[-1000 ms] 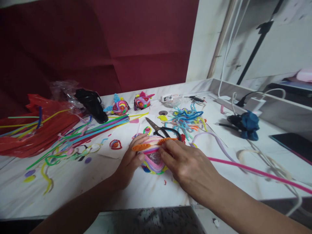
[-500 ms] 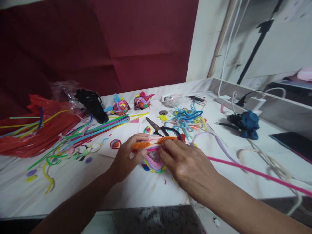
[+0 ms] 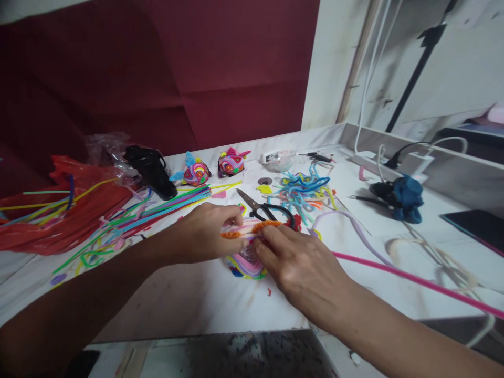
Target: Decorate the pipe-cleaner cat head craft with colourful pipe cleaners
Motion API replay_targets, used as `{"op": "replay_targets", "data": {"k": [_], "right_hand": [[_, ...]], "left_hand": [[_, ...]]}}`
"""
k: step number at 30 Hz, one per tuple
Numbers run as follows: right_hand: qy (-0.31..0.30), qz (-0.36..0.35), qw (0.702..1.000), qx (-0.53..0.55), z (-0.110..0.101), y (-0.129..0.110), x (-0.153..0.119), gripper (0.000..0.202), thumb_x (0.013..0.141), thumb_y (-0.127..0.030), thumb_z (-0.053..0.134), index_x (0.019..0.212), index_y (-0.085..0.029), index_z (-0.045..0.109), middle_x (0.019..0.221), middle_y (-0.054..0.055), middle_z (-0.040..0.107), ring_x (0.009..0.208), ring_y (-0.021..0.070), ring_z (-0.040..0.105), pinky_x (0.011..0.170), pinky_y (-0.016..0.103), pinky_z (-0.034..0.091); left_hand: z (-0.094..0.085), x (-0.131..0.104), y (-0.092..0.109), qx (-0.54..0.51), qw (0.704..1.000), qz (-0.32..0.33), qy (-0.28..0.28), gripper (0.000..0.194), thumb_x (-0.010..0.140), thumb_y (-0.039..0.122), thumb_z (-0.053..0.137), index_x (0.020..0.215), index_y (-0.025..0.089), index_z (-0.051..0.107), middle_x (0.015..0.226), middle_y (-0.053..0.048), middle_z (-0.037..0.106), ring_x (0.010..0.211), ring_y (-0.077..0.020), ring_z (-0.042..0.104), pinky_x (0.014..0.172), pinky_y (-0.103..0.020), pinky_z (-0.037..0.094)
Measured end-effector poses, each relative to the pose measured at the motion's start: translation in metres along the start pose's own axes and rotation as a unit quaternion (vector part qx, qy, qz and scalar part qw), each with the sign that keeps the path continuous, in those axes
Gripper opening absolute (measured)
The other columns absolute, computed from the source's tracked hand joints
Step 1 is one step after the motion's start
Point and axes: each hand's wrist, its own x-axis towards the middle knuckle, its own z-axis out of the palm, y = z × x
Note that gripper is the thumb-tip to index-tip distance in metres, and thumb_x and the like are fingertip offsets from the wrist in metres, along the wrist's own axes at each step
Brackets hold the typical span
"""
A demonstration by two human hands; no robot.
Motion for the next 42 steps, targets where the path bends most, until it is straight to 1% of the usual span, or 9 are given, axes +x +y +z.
{"op": "replay_targets", "data": {"k": [7, 11, 14, 21, 26, 28, 33, 39, 42], "right_hand": [[-0.010, 0.000, 1.000, -0.004, -0.001, 0.001, -0.001, 0.035, 0.098, -0.009, 0.034, 0.094, -0.013, 0.068, 0.095, 0.012, 0.067, 0.074, 0.0204, 0.064, 0.054, 0.030, 0.051], [-0.011, 0.001, 1.000, -0.001, 0.000, 0.003, -0.002, 0.031, 0.097, -0.008, 0.036, 0.094, -0.013, 0.067, 0.093, 0.011, 0.067, 0.075, 0.0198, 0.063, 0.055, 0.029, 0.051], [-0.004, 0.001, 1.000, -0.003, 0.000, 0.003, -0.002, 0.033, 0.098, -0.009, 0.034, 0.094, -0.013, 0.067, 0.093, 0.011, 0.067, 0.075, 0.0195, 0.064, 0.055, 0.029, 0.052], [-0.014, 0.014, 1.000, 0.004, 0.000, 0.003, -0.004, 0.033, 0.099, -0.011, 0.033, 0.098, -0.013, 0.066, 0.099, 0.012, 0.068, 0.078, 0.0194, 0.066, 0.059, 0.029, 0.055], [0.020, 0.051, 0.997, 0.050, 0.001, 0.008, -0.010, 0.022, 0.097, -0.011, 0.041, 0.098, -0.010, 0.063, 0.097, 0.014, 0.068, 0.075, 0.0197, 0.067, 0.061, 0.031, 0.056], [0.022, 0.053, 0.997, 0.055, 0.001, 0.009, -0.011, 0.020, 0.097, -0.012, 0.043, 0.094, -0.011, 0.063, 0.094, 0.013, 0.068, 0.071, 0.0189, 0.066, 0.059, 0.030, 0.055], [0.020, 0.027, 0.998, 0.046, -0.003, 0.008, -0.011, 0.030, 0.100, -0.014, 0.034, 0.087, -0.013, 0.061, 0.089, 0.013, 0.066, 0.069, 0.0183, 0.064, 0.057, 0.028, 0.051], [0.044, 0.064, 0.997, 0.029, -0.005, 0.012, -0.018, 0.020, 0.098, -0.013, 0.045, 0.089, -0.013, 0.062, 0.078, 0.006, 0.060, 0.062, 0.0156, 0.054, 0.053, 0.027, 0.040], [0.043, 0.059, 0.997, 0.017, -0.006, 0.013, -0.019, 0.021, 0.097, -0.011, 0.045, 0.083, -0.014, 0.060, 0.070, 0.003, 0.054, 0.059, 0.0153, 0.048, 0.053, 0.028, 0.037]], "left_hand": [[-0.010, 0.018, 0.006, 0.058, 0.997, 0.007, -0.052, 0.014, 0.071, 0.032, 0.066, 0.078, 0.021, 0.062, 0.063, 0.001, 0.059, 0.060, -0.0174, 0.055, 0.053, -0.026, 0.031], [-0.014, 0.022, 0.009, 0.078, 0.994, 0.011, -0.071, 0.017, 0.073, 0.036, 0.067, 0.077, 0.020, 0.063, 0.063, 0.000, 0.059, 0.062, -0.0175, 0.056, 0.054, -0.025, 0.032], [-0.015, 0.024, 0.011, 0.096, 0.993, 0.010, -0.074, 0.019, 0.074, 0.039, 0.066, 0.078, 0.020, 0.063, 0.065, -0.001, 0.059, 0.065, -0.0184, 0.056, 0.056, -0.026, 0.033], [-0.014, 0.030, 0.010, 0.092, 0.992, 0.007, -0.091, 0.015, 0.069, 0.035, 0.065, 0.074, 0.021, 0.061, 0.066, -0.002, 0.060, 0.071, -0.0210, 0.058, 0.055, -0.026, 0.033], [-0.015, 0.030, 0.008, 0.072, 0.993, -0.009, -0.093, 0.017, 0.068, 0.037, 0.067, 0.073, 0.022, 0.061, 0.067, -0.001, 0.061, 0.068, -0.0187, 0.056, 0.054, -0.025, 0.032], [-0.015, 0.029, 0.007, 0.073, 0.993, -0.006, -0.093, 0.018, 0.069, 0.038, 0.067, 0.073, 0.021, 0.061, 0.067, 0.000, 0.060, 0.068, -0.0183, 0.056, 0.054, -0.025, 0.032], [-0.017, 0.029, 0.006, 0.081, 0.990, 0.004, -0.113, 0.019, 0.072, 0.039, 0.065, 0.076, 0.021, 0.062, 0.070, 0.000, 0.062, 0.071, -0.0177, 0.056, 0.057, -0.025, 0.033], [-0.018, 0.030, 0.005, 0.093, 0.988, -0.003, -0.121, 0.023, 0.070, 0.043, 0.064, 0.076, 0.022, 0.060, 0.071, -0.001, 0.061, 0.074, -0.0187, 0.056, 0.056, -0.026, 0.032], [-0.017, 0.031, 0.004, 0.093, 0.989, -0.004, -0.117, 0.022, 0.069, 0.044, 0.064, 0.074, 0.022, 0.058, 0.071, -0.001, 0.060, 0.075, -0.0195, 0.056, 0.057, -0.026, 0.032]]}}
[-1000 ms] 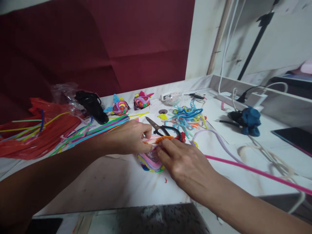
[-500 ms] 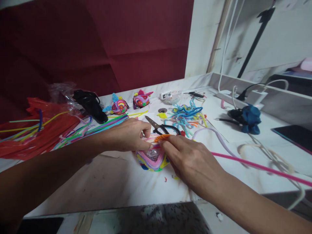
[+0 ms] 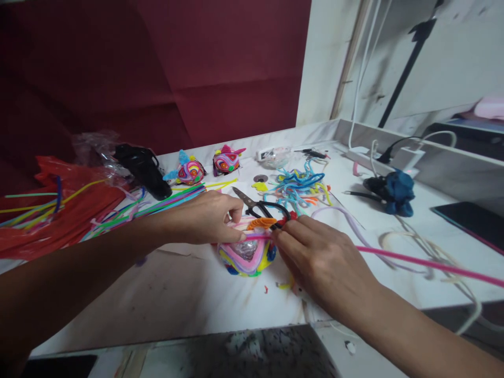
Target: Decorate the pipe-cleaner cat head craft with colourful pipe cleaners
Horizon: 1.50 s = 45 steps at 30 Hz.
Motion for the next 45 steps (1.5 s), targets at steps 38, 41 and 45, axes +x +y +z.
{"op": "replay_targets", "data": {"k": [38, 41, 45], "right_hand": [[-0.221, 0.182, 0.952, -0.111, -0.027, 0.113, -0.060, 0.042, 0.093, -0.009, 0.037, 0.118, -0.017, 0.070, 0.117, 0.018, 0.071, 0.088, 0.0253, 0.072, 0.068, 0.039, 0.054], [-0.190, 0.201, 0.955, 0.107, -0.036, 0.095, -0.043, 0.037, 0.103, -0.032, 0.037, 0.114, -0.017, 0.070, 0.108, 0.013, 0.074, 0.093, 0.0201, 0.071, 0.075, 0.034, 0.052], [-0.118, 0.142, 0.961, 0.205, -0.030, 0.046, -0.018, 0.031, 0.098, -0.046, 0.052, 0.115, -0.022, 0.063, 0.106, 0.009, 0.073, 0.089, 0.0200, 0.071, 0.071, 0.031, 0.057]], "left_hand": [[0.001, -0.002, -0.008, -0.034, 0.999, -0.003, 0.001, 0.021, 0.068, 0.041, 0.063, 0.072, 0.022, 0.055, 0.078, 0.000, 0.064, 0.075, -0.0171, 0.056, 0.057, -0.026, 0.033], [0.000, -0.002, -0.008, -0.039, 0.999, -0.001, -0.006, 0.021, 0.069, 0.041, 0.062, 0.072, 0.022, 0.054, 0.079, 0.000, 0.064, 0.075, -0.0172, 0.056, 0.058, -0.026, 0.034], [-0.002, -0.002, -0.006, -0.041, 0.999, -0.021, -0.013, 0.021, 0.069, 0.042, 0.061, 0.073, 0.022, 0.056, 0.075, 0.001, 0.065, 0.072, -0.0166, 0.057, 0.057, -0.026, 0.033]]}}
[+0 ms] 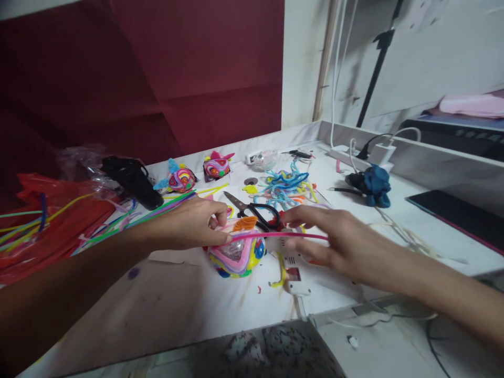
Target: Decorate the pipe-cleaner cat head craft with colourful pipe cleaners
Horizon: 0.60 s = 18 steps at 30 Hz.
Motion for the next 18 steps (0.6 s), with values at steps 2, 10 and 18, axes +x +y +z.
{"op": "replay_targets", "data": {"k": [2, 10, 18], "right_hand": [[-0.001, -0.038, 0.999, 0.004, 0.016, -0.013, 0.003, 0.024, 0.100, -0.038, 0.049, 0.113, -0.021, 0.058, 0.100, 0.007, 0.071, 0.082, 0.0176, 0.069, 0.068, 0.029, 0.055], [0.027, -0.178, 0.969, -0.171, 0.041, -0.016, 0.011, 0.030, 0.100, -0.014, 0.033, 0.115, -0.017, 0.058, 0.087, 0.006, 0.065, 0.069, 0.0152, 0.061, 0.057, 0.027, 0.041], [0.028, -0.201, 0.949, -0.242, 0.046, -0.017, 0.017, 0.030, 0.100, -0.014, 0.033, 0.114, -0.015, 0.060, 0.083, 0.006, 0.064, 0.066, 0.0161, 0.059, 0.054, 0.030, 0.041]], "left_hand": [[-0.001, -0.001, 0.002, 0.004, 1.000, -0.009, 0.001, 0.021, 0.069, 0.042, 0.061, 0.074, 0.022, 0.057, 0.075, 0.002, 0.065, 0.070, -0.0161, 0.057, 0.056, -0.026, 0.032], [0.000, -0.005, 0.006, 0.003, 1.000, 0.013, 0.006, 0.013, 0.071, 0.035, 0.059, 0.075, 0.022, 0.055, 0.075, 0.003, 0.063, 0.069, -0.0150, 0.053, 0.056, -0.027, 0.030], [0.006, -0.004, 0.001, -0.012, 0.998, 0.064, 0.012, 0.008, 0.076, 0.029, 0.054, 0.074, 0.021, 0.053, 0.082, 0.000, 0.057, 0.080, -0.0163, 0.051, 0.064, -0.027, 0.033]]}}
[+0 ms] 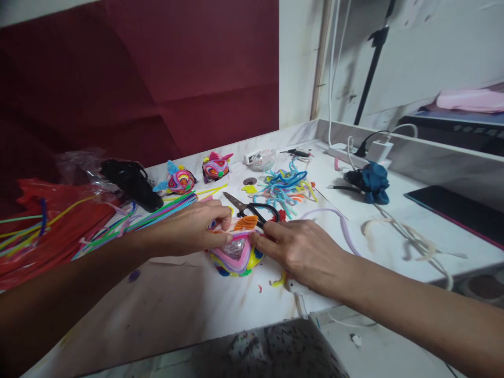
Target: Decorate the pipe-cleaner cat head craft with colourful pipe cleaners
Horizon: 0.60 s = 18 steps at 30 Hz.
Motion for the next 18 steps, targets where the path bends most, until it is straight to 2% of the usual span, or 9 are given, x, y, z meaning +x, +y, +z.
{"op": "replay_targets", "data": {"k": [3, 9, 15, 18], "right_hand": [[0.018, -0.004, 1.000, -0.004, -0.0006, -0.0006, 0.0017, 0.028, 0.099, -0.013, 0.035, 0.108, -0.014, 0.061, 0.079, 0.004, 0.062, 0.064, 0.0165, 0.060, 0.055, 0.031, 0.041], [-0.038, -0.024, 0.999, 0.000, -0.0080, 0.0019, 0.0062, 0.025, 0.097, -0.012, 0.040, 0.109, -0.012, 0.062, 0.080, 0.005, 0.064, 0.062, 0.0169, 0.060, 0.055, 0.032, 0.042], [-0.035, 0.001, 0.999, -0.006, -0.0063, -0.0013, 0.0072, 0.023, 0.095, -0.011, 0.042, 0.100, -0.015, 0.064, 0.076, 0.003, 0.063, 0.059, 0.0174, 0.059, 0.054, 0.033, 0.039], [-0.056, 0.003, 0.998, -0.014, -0.0074, -0.0012, 0.0076, 0.023, 0.094, -0.010, 0.043, 0.103, -0.015, 0.064, 0.078, 0.004, 0.064, 0.061, 0.0170, 0.059, 0.054, 0.033, 0.038]], "left_hand": [[0.0000, 0.0010, -0.0012, -0.003, 1.000, 0.022, 0.001, 0.006, 0.077, 0.026, 0.053, 0.076, 0.021, 0.055, 0.084, 0.000, 0.057, 0.085, -0.0173, 0.052, 0.070, -0.028, 0.036], [-0.0015, 0.0014, -0.0014, -0.001, 0.999, 0.047, -0.004, 0.010, 0.080, 0.022, 0.052, 0.085, 0.021, 0.060, 0.096, -0.002, 0.059, 0.090, -0.0175, 0.054, 0.077, -0.028, 0.039], [-0.0051, 0.0027, 0.0007, 0.008, 0.997, 0.076, -0.031, 0.008, 0.082, 0.019, 0.053, 0.084, 0.020, 0.061, 0.096, -0.002, 0.056, 0.089, -0.0168, 0.054, 0.078, -0.027, 0.039], [-0.0058, 0.0022, 0.0019, 0.009, 0.996, 0.084, -0.033, 0.012, 0.085, 0.019, 0.050, 0.085, 0.020, 0.062, 0.099, -0.002, 0.056, 0.090, -0.0163, 0.055, 0.080, -0.027, 0.040]]}}
